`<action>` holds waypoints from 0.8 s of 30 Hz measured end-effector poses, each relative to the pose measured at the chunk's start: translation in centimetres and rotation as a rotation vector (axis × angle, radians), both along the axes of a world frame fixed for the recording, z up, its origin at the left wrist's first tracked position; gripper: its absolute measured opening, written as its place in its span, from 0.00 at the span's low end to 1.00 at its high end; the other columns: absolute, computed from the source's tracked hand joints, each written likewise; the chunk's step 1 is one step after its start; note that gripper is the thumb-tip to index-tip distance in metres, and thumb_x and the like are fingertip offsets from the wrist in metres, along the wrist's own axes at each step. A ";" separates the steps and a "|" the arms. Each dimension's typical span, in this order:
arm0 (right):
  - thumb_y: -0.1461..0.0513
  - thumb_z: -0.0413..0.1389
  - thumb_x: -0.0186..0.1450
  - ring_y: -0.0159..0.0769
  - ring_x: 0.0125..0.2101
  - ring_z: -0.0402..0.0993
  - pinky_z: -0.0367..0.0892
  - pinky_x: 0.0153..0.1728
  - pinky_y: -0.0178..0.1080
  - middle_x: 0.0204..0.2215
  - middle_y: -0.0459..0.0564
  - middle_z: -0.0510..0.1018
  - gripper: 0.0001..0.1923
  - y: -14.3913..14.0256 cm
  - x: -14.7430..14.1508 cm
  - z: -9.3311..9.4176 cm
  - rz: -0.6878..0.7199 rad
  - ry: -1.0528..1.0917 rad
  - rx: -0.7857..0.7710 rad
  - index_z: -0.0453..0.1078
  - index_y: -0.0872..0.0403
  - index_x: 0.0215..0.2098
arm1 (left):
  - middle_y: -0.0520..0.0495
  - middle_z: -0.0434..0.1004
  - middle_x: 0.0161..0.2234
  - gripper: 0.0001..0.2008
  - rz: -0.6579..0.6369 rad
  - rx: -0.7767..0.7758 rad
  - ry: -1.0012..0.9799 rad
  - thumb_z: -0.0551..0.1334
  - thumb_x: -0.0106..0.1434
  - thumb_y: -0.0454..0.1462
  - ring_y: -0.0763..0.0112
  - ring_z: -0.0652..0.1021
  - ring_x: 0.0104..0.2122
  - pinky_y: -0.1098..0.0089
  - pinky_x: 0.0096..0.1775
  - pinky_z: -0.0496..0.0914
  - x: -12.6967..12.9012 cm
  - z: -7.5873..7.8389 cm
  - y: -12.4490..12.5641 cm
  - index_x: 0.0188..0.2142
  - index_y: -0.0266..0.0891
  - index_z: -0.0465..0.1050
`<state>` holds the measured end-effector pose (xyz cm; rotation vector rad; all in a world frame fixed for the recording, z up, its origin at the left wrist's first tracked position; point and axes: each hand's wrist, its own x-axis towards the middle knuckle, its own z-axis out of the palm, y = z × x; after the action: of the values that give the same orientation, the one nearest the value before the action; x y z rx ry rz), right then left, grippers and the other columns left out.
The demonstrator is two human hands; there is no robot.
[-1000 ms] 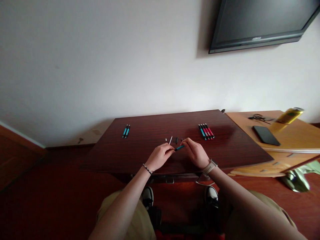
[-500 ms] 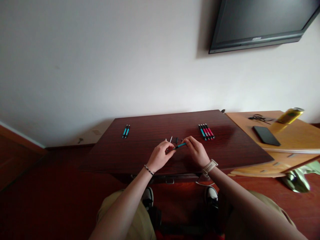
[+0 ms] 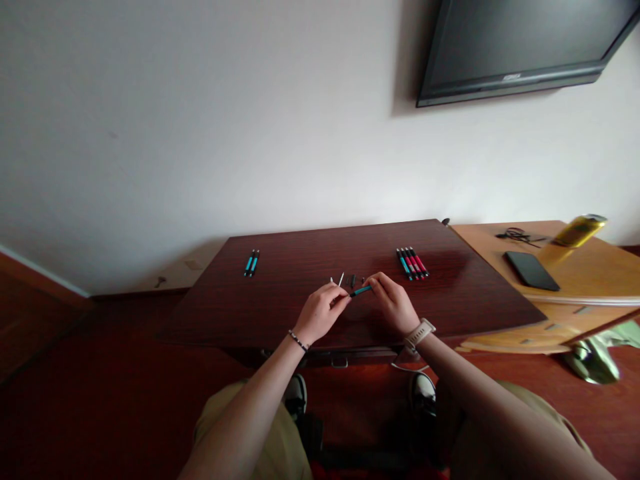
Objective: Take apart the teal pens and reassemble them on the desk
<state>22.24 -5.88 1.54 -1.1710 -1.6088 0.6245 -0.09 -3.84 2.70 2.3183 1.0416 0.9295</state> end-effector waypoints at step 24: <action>0.47 0.48 0.77 0.40 0.33 0.73 0.66 0.37 0.39 0.33 0.49 0.78 0.20 0.6 0.0 -0.9 0.003 0.072 -0.038 0.73 0.51 0.39 | 0.47 0.76 0.38 0.08 0.020 0.014 0.012 0.60 0.74 0.40 0.69 0.76 0.35 0.69 0.39 0.70 0.0 0.0 -0.2 0.39 0.41 0.74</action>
<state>22.19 -5.30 0.63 -1.1616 -1.5442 0.6937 -0.07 -4.07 2.72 2.3315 1.0686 0.9349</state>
